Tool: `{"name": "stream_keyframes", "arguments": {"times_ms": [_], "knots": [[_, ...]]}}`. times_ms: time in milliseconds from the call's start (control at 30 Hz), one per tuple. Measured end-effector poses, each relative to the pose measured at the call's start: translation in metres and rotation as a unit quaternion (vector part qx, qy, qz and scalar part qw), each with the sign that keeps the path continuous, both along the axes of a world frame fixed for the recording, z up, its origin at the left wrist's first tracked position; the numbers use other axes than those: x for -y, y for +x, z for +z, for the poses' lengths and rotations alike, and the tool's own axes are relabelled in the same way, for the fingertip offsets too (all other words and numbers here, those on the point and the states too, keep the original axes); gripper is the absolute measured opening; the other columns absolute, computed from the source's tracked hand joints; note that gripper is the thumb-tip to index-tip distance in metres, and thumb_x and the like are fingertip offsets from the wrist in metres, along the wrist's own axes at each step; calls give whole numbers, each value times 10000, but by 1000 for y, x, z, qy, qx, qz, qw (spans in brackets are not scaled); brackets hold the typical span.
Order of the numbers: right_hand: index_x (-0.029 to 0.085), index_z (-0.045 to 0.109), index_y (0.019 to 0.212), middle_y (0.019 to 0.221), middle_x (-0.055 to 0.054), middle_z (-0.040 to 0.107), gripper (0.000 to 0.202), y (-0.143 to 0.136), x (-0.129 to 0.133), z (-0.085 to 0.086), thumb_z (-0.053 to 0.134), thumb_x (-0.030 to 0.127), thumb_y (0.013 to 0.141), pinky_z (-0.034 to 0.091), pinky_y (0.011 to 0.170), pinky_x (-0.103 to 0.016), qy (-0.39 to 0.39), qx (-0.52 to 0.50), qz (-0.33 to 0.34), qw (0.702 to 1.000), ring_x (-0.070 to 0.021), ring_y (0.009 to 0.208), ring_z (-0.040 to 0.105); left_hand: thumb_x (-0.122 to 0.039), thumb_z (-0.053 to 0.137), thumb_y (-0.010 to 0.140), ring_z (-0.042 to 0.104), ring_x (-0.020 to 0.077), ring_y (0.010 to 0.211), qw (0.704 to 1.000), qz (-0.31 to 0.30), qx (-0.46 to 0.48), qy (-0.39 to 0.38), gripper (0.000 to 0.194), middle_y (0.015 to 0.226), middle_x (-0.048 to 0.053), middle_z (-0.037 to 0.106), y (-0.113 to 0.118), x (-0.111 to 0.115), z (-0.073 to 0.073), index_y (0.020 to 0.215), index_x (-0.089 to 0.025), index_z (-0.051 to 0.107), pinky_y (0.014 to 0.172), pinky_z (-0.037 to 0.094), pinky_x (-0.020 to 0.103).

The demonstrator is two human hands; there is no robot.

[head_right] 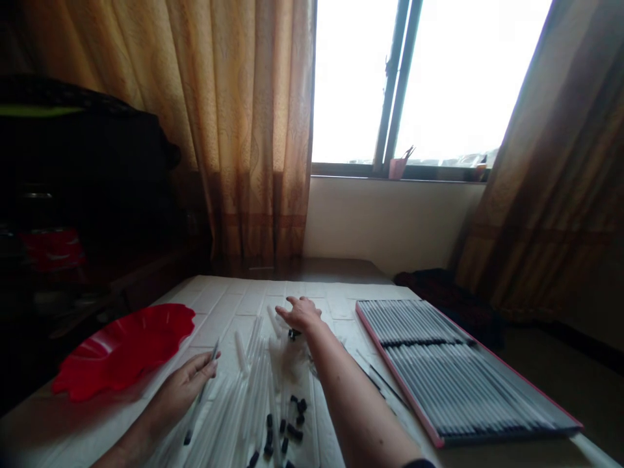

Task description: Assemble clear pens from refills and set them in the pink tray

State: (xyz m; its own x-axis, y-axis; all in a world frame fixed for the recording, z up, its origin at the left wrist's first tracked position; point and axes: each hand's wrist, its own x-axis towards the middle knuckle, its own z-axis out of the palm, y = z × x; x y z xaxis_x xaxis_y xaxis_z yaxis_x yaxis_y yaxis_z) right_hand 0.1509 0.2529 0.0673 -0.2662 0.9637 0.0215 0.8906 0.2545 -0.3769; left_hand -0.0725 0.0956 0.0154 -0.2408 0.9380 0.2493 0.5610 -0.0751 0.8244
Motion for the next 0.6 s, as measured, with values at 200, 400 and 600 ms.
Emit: {"name": "stream_keyframes", "arguments": {"times_ms": [200,400,600], "knots": [[194,599,1269,1302,-94,609,321,-30,7,-24,623,337,982,550,903,-472,-9,33,42,999,-256,1082,640,-349,643,976,678,237,1026,996,-79,-6,-37,234,1147,65,694,-5,-4,-23,1107,-156,665,916,529,474],[195,617,1239,1294,-91,617,287,-37,58,-26,618,329,986,540,920,-474,18,49,100,994,-253,1093,635,-468,592,872,672,290,1102,994,-103,11,-16,324,1153,112,740,7,-3,-19,771,-188,721,977,504,397],[270,733,1070,1169,-54,706,158,-26,112,-19,660,330,943,504,931,-534,0,49,126,991,-299,1110,637,-504,528,803,697,327,1088,996,-89,-28,-7,351,1133,125,761,18,2,-14,683,-221,697,966,519,434]]}}
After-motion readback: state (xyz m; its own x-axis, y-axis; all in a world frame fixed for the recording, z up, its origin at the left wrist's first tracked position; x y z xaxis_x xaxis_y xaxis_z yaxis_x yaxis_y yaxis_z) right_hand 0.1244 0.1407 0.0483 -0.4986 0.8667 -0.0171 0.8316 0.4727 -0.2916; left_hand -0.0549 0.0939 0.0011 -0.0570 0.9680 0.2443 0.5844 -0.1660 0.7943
